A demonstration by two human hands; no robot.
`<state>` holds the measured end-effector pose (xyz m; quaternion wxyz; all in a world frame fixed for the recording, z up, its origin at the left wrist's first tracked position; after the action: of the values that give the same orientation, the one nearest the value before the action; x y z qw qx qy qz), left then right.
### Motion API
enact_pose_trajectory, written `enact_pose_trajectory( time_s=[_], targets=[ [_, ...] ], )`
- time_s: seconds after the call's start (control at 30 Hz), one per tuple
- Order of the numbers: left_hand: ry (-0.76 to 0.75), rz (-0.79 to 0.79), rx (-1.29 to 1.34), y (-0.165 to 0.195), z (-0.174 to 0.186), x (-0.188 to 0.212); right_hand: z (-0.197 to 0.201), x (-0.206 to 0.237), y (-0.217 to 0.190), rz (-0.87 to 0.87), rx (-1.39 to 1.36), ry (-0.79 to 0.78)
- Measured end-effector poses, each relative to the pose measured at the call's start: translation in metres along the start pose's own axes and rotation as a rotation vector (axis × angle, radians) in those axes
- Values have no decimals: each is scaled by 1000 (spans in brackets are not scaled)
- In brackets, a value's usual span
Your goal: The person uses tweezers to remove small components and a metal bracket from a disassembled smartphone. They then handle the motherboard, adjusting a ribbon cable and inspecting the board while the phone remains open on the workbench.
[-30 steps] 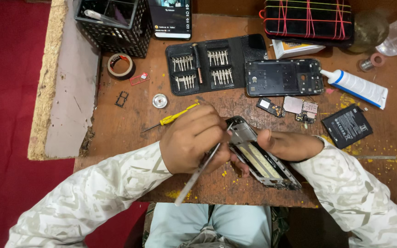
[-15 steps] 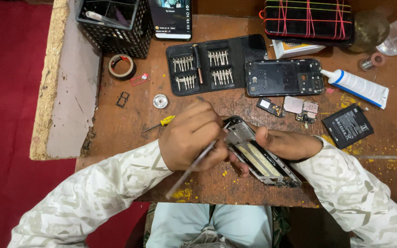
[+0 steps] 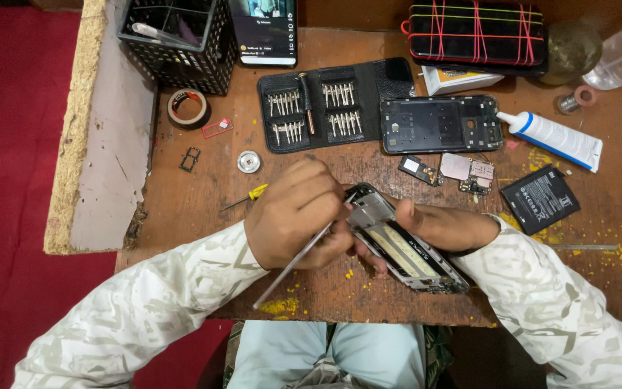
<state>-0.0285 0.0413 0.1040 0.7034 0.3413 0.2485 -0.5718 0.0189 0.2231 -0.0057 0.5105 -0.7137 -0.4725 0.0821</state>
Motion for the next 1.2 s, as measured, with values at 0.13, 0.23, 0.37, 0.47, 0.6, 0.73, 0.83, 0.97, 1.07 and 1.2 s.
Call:
enact_pose_trajectory(
  time_s=[0.13,0.23,0.37,0.47,0.6,0.73,0.83,0.97,1.07,1.2],
  targets=[
    [-11,-17,38,3,1,1,-2,-2,-6,46,139,-13],
    [-5,6,29,0,5,0,-4,-3,-5,26,83,-15],
    [-31,-31,44,3,3,-1,-7,0,-4,-18,-11,5],
    [13,-16,-37,2,5,-4,-9,0,-9,16,-94,-14],
    [44,-13,-106,1,9,-5,-6,-7,-8,97,-294,-131],
    [-11,-84,-99,9,1,1,28,-4,21,-17,-291,58],
    [-14,-117,-131,17,-4,13,60,-1,33,15,-178,229],
    [25,-199,-218,22,-10,25,50,-2,33,186,-403,10],
    [27,-227,-337,20,-9,30,32,-2,27,202,-417,-30],
    [-54,-169,-436,13,-6,30,11,0,14,208,-433,-73]
  ],
)
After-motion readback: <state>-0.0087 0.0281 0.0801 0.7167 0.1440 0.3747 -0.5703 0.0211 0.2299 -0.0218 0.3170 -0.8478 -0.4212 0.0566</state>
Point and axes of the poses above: each hand's wrist, its own x-axis away from the middle knuckle, its own z-axis out of the back of the hand, y = z × x, the point moved 6 cm from there along -x, towards the middle knuckle, and after that the axes turned 14 degrees about -x, right-handed, at the moved point
